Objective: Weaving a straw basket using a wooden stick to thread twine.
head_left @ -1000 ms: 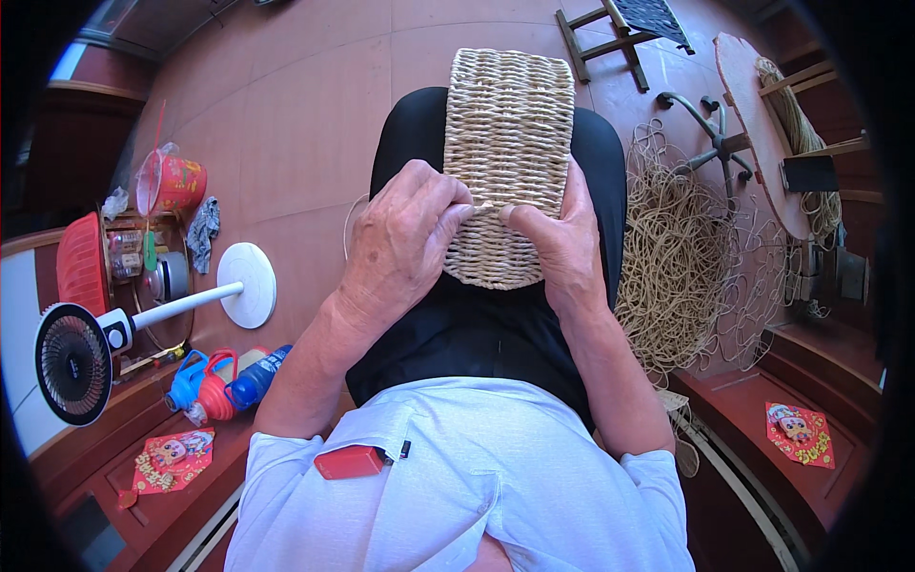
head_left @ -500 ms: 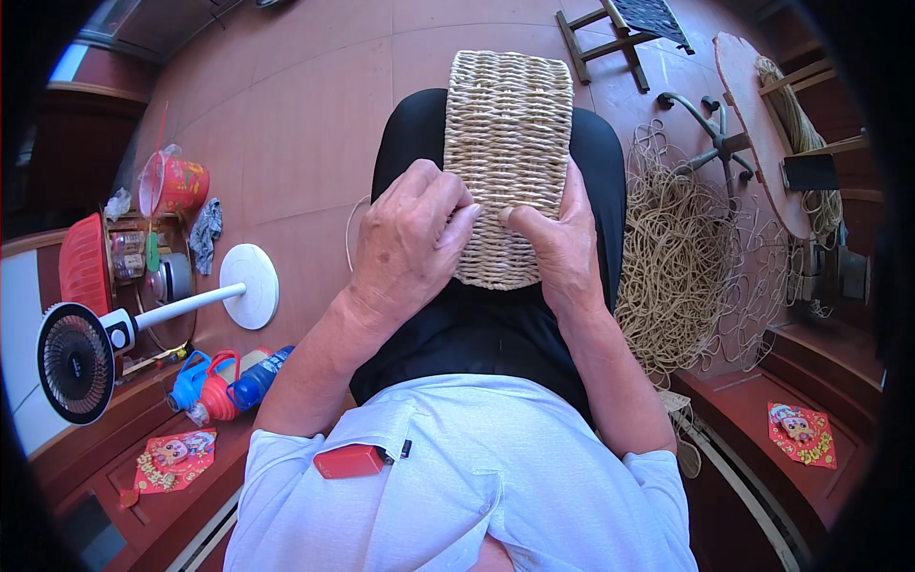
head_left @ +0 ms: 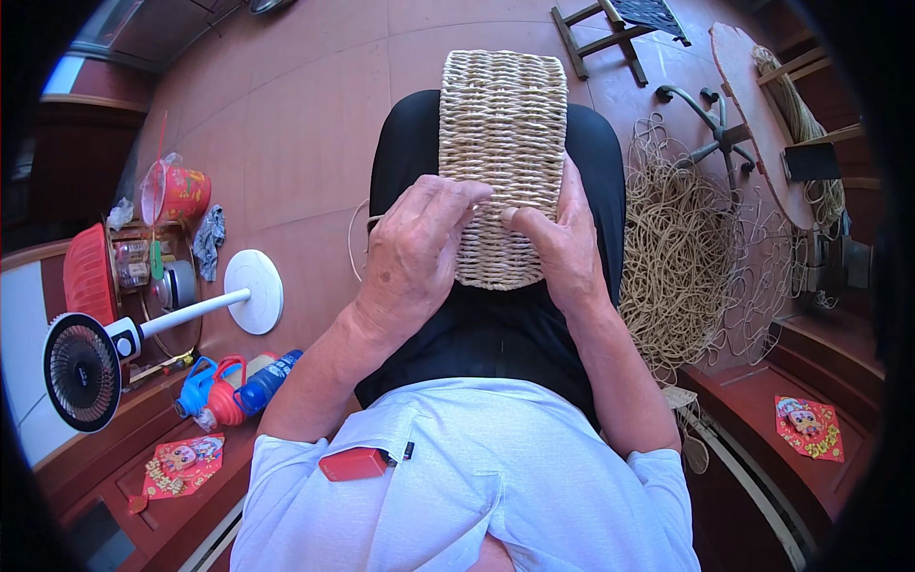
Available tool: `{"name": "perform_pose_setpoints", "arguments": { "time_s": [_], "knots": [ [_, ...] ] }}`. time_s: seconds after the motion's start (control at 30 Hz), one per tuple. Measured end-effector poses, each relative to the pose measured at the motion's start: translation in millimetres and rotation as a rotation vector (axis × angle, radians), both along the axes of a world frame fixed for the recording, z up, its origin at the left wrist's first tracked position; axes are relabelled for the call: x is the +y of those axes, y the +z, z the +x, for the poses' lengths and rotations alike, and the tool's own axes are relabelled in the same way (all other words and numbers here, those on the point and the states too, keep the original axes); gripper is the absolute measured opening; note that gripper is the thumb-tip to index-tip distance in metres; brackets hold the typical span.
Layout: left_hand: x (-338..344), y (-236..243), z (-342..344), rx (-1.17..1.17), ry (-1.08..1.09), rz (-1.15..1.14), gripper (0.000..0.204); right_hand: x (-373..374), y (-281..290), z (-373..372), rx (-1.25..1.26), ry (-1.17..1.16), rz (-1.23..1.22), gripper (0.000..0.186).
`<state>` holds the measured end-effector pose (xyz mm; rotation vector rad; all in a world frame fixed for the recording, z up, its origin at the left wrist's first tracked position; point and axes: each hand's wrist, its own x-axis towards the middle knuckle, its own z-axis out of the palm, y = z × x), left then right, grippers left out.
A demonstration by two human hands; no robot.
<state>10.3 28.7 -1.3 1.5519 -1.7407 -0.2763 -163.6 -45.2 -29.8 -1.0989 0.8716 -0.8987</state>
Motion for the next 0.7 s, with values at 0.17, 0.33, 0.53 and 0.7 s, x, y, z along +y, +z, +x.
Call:
{"name": "perform_pose_setpoints", "arguments": {
  "time_s": [0.17, 0.33, 0.53, 0.7],
  "knots": [
    [-1, -3, -4, -0.137, 0.051, -0.059, 0.035, -1, -3, -2, 0.031, 0.017, -0.010, 0.091],
    [-10, -14, -6, -0.178, -0.009, -0.233, 0.038, -1, -6, -3, 0.022, 0.026, -0.022, 0.091],
    [-4, -11, -5, -0.128, 0.069, -0.177, 0.039, -1, -8, -3, -0.028, 0.007, 0.003, 0.091],
    [0, -4, 0, -0.089, 0.066, -0.086, 0.039, -2, -5, -3, -0.013, 0.013, 0.002, 0.091]
  ]
}}
